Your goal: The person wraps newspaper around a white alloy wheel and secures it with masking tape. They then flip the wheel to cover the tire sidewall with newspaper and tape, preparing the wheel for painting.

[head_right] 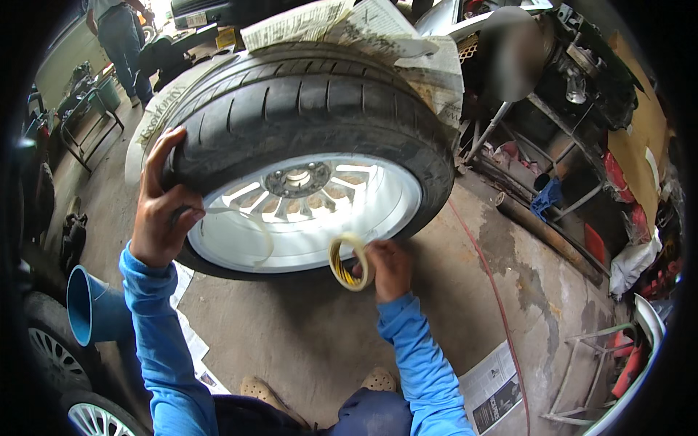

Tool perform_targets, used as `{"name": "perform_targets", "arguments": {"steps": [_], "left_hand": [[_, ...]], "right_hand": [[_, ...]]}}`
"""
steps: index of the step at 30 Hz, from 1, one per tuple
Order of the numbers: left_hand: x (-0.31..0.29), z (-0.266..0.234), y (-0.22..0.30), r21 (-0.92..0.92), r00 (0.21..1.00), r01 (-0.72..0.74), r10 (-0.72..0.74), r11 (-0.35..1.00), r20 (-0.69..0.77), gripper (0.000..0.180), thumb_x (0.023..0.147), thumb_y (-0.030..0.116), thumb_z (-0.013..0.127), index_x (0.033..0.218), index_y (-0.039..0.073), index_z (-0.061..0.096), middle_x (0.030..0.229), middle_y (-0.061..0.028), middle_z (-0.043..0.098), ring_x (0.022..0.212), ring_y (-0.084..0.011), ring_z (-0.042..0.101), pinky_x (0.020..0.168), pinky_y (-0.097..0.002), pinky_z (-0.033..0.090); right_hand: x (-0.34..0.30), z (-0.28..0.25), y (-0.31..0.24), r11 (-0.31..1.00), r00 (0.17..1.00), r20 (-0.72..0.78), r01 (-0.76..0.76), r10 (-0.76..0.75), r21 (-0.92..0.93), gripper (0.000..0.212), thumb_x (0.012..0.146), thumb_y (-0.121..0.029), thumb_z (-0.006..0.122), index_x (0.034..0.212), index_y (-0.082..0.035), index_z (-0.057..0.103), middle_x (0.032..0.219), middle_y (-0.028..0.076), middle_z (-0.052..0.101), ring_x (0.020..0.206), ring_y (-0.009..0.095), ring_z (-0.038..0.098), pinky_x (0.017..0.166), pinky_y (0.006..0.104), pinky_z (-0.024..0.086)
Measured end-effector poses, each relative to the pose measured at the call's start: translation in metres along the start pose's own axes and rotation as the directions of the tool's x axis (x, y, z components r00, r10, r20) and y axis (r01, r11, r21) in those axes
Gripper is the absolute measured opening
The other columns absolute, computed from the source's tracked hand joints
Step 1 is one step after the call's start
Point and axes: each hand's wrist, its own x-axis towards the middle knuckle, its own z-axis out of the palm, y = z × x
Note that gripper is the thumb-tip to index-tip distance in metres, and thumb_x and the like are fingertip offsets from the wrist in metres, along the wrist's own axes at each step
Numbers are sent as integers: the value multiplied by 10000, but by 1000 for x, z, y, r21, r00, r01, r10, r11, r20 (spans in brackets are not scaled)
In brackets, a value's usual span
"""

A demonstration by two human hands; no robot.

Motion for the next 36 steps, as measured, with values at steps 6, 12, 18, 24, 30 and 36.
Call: {"name": "perform_targets", "arguments": {"steps": [6, 12, 18, 24, 30, 36], "left_hand": [[-2, -8, -4, -45, 998, 3, -1, 999, 58, 177, 577, 181, 737, 710, 152, 623, 1404, -205, 345, 1315, -431, 275, 1049, -512, 218], [1, -12, -3, -91, 999, -2, 5, 996, 43, 176, 583, 171, 753, 720, 172, 642, 1387, -171, 373, 1284, -396, 327, 1029, -497, 247], [1, -10, 2, -48, 1000, 24, -23, 999, 17, 156, 581, 150, 758, 692, 184, 653, 1363, -147, 399, 1267, -376, 355, 1016, -490, 268], [3, -6, 3, -63, 997, 53, -56, 997, -53, 208, 546, 106, 704, 728, 162, 622, 1345, -121, 426, 1257, -369, 368, 986, -474, 287], [-2, -3, 1, -53, 993, 57, -63, 997, -104, 250, 514, 94, 658, 751, 165, 619, 1334, -98, 444, 1253, -365, 374, 984, -465, 293], [-3, 0, 1, -15, 991, 36, -38, 999, -131, 300, 502, 104, 653, 796, 166, 643, 1334, -99, 442, 1249, -367, 375, 987, -467, 295]], "right_hand": [[-54, -74, 147, 458, 880, 377, 473, -289, -753, 118, 767, -97, 655, 882, -69, 664, 773, 135, 644, 697, 308, 631, 641, 367, 509], [-105, -115, 229, 252, 944, 323, 297, 67, -921, 363, 726, -151, 698, 1077, -106, 616, 814, 147, 633, 731, 340, 614, 670, 419, 491], [-34, -24, 64, 292, 825, 522, 565, -214, -772, 257, 759, -234, 674, 964, -83, 643, 851, 114, 652, 800, 297, 612, 725, 415, 457], [-9, 108, -139, 106, 356, 621, 909, -698, -403, 234, 652, -103, 760, 842, -31, 645, 762, 108, 630, 681, 262, 593, 631, 335, 459], [-13, 168, -131, 52, 306, 507, 889, -806, -454, 319, 590, -92, 783, 875, -65, 644, 793, 91, 637, 725, 249, 601, 644, 337, 456], [-7, 163, -111, 42, 315, 465, 860, -827, -508, 202, 626, 18, 727, 792, -69, 649, 732, 58, 630, 693, 227, 588, 639, 319, 453]]}}
